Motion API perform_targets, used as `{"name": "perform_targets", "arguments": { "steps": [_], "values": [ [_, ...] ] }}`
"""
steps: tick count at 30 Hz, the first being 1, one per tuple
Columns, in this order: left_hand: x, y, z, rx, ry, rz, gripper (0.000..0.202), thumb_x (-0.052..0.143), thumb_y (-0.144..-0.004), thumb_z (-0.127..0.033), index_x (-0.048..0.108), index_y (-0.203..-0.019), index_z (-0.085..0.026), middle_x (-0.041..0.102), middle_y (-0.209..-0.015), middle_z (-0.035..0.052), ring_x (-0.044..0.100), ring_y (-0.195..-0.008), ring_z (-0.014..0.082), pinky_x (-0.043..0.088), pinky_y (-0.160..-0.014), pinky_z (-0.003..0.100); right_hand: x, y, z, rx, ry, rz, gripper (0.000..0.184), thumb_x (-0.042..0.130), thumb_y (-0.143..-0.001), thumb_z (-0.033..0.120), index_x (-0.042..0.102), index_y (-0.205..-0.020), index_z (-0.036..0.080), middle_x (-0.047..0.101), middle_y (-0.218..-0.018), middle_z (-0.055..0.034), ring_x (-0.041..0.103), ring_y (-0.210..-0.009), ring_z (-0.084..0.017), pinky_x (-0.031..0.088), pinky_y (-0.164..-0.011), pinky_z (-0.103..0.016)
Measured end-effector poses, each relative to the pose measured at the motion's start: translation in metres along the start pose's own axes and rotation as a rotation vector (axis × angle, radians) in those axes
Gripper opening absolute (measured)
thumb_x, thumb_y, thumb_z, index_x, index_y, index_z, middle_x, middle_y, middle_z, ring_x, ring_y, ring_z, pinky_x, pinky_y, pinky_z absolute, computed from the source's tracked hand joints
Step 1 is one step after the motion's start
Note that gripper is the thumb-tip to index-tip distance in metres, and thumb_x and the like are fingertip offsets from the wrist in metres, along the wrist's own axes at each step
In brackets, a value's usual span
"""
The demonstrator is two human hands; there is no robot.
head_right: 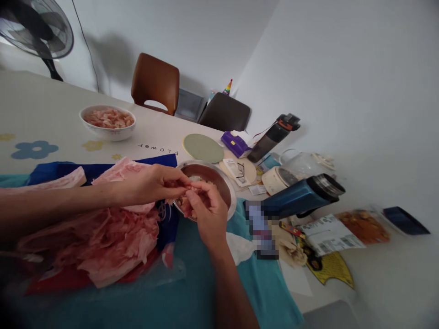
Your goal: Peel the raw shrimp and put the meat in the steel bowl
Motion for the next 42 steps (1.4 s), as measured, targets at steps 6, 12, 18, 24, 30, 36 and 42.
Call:
{"name": "perform_targets", "arguments": {
  "steps": [6, 12, 18, 24, 30, 36, 42],
  "values": [
    [0.003, 0.001, 0.001, -0.066, 0.154, 0.02, 0.021, 0.06, -0.087, -0.029, 0.074, -0.095, -0.015, 0.068, -0.075, 0.0003, 0.056, -0.064, 0.0093, 0.04, -0.055, 0.018, -0.001, 0.002, 0.001, -0.074, 0.039, -0.007, 0.007, 0.063, -0.089, 0.029, 0.067, -0.092, 0.024, 0.065, -0.06, 0.0058, 0.061, -0.047, -0.011, 0.053, -0.048, -0.025],
    [0.005, 0.003, 0.007, -0.183, 0.391, 0.051, 0.019, 0.069, -0.079, -0.029, 0.073, -0.091, -0.014, 0.067, -0.071, -0.0002, 0.054, -0.059, 0.0081, 0.04, -0.052, 0.018, 0.0, 0.007, 0.005, -0.121, 0.077, -0.006, 0.003, 0.063, -0.088, 0.023, 0.063, -0.091, 0.025, 0.066, -0.06, 0.0065, 0.063, -0.048, -0.011, 0.054, -0.049, -0.025],
    [0.003, 0.007, 0.001, -0.175, 0.421, 0.066, 0.016, 0.067, -0.081, -0.029, 0.071, -0.085, -0.015, 0.062, -0.062, -0.0027, 0.052, -0.054, 0.007, 0.041, -0.051, 0.017, 0.004, 0.01, 0.009, -0.168, 0.024, 0.054, 0.003, 0.062, -0.089, 0.022, 0.063, -0.091, 0.024, 0.068, -0.062, 0.0062, 0.065, -0.049, -0.011, 0.055, -0.049, -0.023],
    [0.005, 0.01, -0.003, -0.181, 0.487, 0.042, 0.013, 0.065, -0.081, -0.025, 0.066, -0.073, -0.015, 0.059, -0.055, -0.0045, 0.048, -0.05, 0.0047, 0.036, -0.046, 0.014, 0.014, 0.009, 0.002, -0.07, -0.245, 0.079, 0.006, 0.065, -0.084, 0.021, 0.061, -0.081, 0.022, 0.067, -0.062, 0.0068, 0.06, -0.04, -0.009, 0.053, -0.041, -0.022],
    [0.007, 0.011, 0.0, -0.315, 0.644, 0.059, 0.01, 0.068, -0.079, -0.021, 0.066, -0.071, -0.015, 0.058, -0.053, -0.0051, 0.045, -0.042, 0.0031, 0.032, -0.041, 0.014, 0.022, 0.007, 0.002, 0.099, -0.416, 0.088, 0.009, 0.066, -0.076, 0.017, 0.059, -0.071, 0.021, 0.066, -0.06, 0.0079, 0.054, -0.032, -0.008, 0.043, -0.027, -0.017],
    [0.001, 0.011, 0.0, -0.344, 0.639, 0.012, 0.012, 0.065, -0.08, -0.017, 0.065, -0.068, -0.014, 0.055, -0.051, -0.0047, 0.043, -0.042, 0.0027, 0.03, -0.039, 0.013, 0.018, 0.007, 0.004, 0.08, -0.411, 0.019, 0.011, 0.066, -0.075, 0.016, 0.058, -0.069, 0.021, 0.065, -0.058, 0.0078, 0.054, -0.033, -0.007, 0.044, -0.029, -0.016],
    [-0.01, 0.011, 0.003, -0.348, 0.648, 0.0, 0.009, 0.066, -0.08, -0.018, 0.066, -0.072, -0.015, 0.057, -0.054, -0.0026, 0.04, -0.038, 0.0027, 0.026, -0.035, 0.013, 0.014, 0.008, 0.004, 0.094, -0.408, 0.005, 0.009, 0.066, -0.074, 0.017, 0.058, -0.071, 0.021, 0.063, -0.058, 0.008, 0.052, -0.035, -0.006, 0.041, -0.03, -0.016]
  ]
}}
Point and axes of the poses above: each hand's wrist, its own y-axis away from the middle knuckle, its own x-axis out of the palm, z = x × y, the point moved 6 cm from there along -y, towards the middle knuckle
